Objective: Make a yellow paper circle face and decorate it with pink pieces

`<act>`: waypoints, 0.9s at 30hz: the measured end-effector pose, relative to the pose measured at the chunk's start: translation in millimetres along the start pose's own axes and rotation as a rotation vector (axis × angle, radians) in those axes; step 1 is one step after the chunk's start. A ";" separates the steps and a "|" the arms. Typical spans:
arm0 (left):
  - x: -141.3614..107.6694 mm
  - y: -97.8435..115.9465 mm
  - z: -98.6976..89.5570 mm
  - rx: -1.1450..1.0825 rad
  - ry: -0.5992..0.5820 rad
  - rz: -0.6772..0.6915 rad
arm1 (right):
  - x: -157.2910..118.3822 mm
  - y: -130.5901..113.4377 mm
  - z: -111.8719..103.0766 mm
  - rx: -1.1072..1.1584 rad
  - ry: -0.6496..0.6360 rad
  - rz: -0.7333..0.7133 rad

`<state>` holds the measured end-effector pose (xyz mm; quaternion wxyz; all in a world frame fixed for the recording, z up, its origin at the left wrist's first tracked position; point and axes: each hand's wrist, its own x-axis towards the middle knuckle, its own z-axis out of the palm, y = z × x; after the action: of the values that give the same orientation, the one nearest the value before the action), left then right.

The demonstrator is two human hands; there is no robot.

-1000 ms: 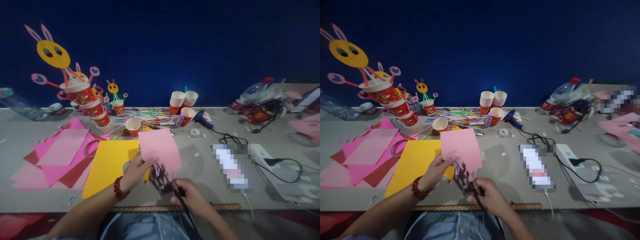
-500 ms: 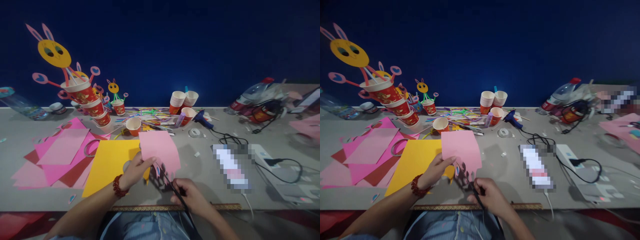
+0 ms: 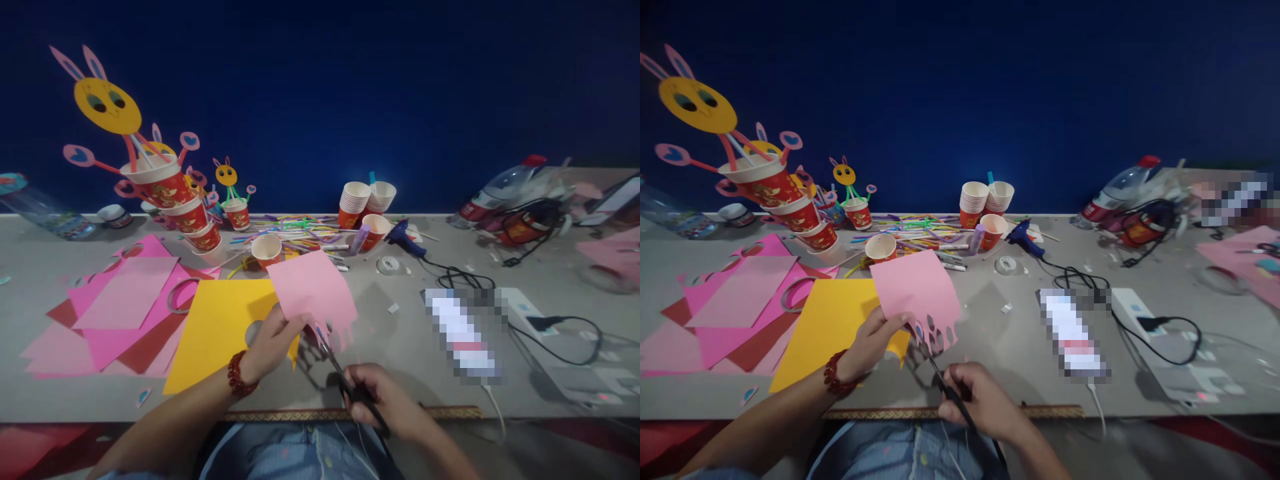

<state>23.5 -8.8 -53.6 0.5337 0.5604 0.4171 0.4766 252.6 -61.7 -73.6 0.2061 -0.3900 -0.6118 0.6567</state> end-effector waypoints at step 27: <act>-0.4 0.8 8.5 -0.066 0.081 -0.083 | 6.1 1.4 7.7 0.022 0.094 0.019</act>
<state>31.7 -10.9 -52.6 0.5539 0.5048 0.4455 0.4898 243.3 -62.3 -76.8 0.2327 -0.4241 -0.5903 0.6462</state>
